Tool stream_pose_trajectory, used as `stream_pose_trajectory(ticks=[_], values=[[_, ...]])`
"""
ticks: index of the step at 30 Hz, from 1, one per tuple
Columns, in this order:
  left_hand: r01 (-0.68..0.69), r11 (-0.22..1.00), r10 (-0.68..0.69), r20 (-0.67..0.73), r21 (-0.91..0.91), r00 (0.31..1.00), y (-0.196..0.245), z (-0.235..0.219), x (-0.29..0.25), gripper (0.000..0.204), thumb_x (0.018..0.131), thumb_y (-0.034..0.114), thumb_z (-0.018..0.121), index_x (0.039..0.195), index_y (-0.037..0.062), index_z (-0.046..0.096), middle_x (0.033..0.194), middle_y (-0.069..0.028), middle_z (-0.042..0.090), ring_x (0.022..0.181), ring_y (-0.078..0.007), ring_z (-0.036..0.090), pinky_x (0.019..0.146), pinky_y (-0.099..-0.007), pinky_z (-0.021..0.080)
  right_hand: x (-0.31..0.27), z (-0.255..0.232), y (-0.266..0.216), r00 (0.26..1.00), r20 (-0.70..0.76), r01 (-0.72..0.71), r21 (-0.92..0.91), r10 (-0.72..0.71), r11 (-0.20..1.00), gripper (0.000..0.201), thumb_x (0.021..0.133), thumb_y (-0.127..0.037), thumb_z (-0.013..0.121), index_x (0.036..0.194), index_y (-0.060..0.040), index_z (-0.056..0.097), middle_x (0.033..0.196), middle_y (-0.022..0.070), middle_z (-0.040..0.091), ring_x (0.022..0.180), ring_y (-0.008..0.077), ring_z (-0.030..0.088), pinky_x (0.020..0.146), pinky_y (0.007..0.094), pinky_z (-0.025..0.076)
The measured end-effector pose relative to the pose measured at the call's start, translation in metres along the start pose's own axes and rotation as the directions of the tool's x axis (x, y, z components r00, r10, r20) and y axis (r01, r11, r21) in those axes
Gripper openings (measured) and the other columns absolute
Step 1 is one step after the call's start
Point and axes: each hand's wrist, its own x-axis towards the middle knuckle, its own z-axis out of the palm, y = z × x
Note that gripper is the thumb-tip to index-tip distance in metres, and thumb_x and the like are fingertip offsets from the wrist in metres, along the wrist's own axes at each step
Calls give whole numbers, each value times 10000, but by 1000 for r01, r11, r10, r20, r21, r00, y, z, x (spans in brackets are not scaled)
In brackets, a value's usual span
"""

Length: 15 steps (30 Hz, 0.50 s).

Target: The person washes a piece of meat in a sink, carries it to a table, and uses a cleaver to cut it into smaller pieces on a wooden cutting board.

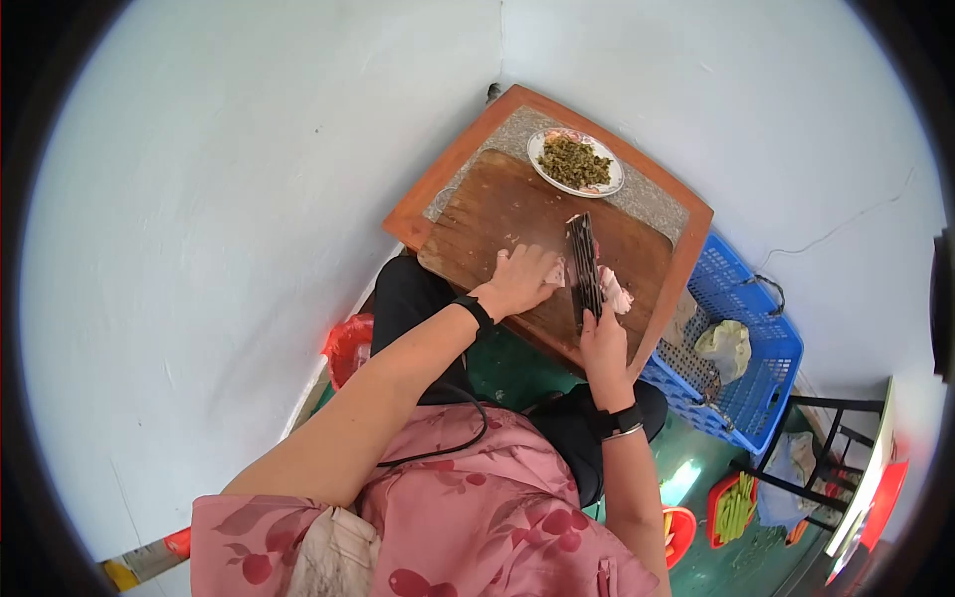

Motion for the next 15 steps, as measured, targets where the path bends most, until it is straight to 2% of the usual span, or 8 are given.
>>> stream_pose_trajectory(ticks=[2, 10, 15], values=[[-20, 999, 21, 20, -48, 1000, -5, 1, 2, 446, 765, 304, 626, 1138, 104, 486, 1062, -96, 470, 1023, -294, 451, 772, -509, 379, -4, 3, -10, 998, -53, -14, 17, 15, 1000, 180, 898, -195, 506, 886, -17, 487, 668, 275, 578, 657, 461, 575, 558, 524, 457], [1, 1000, -1, 30, 0, 1000, -3, 3, 3, 415, 753, 299, 630, 1107, 126, 500, 1043, -79, 485, 1001, -290, 464, 744, -502, 393, -7, 25, -18, 999, -16, -50, -36, 50, 998, 166, 900, -156, 492, 915, 2, 441, 703, 281, 589, 677, 447, 594, 575, 514, 479], [33, 999, -33, 36, 4, 999, 2, -2, 3, 416, 735, 282, 638, 1100, 132, 505, 1031, -62, 496, 989, -285, 471, 736, -502, 399, -20, 20, -17, 993, 88, -66, -115, 76, 991, 173, 894, -137, 495, 899, 24, 431, 710, 284, 591, 687, 445, 599, 589, 504, 491]])
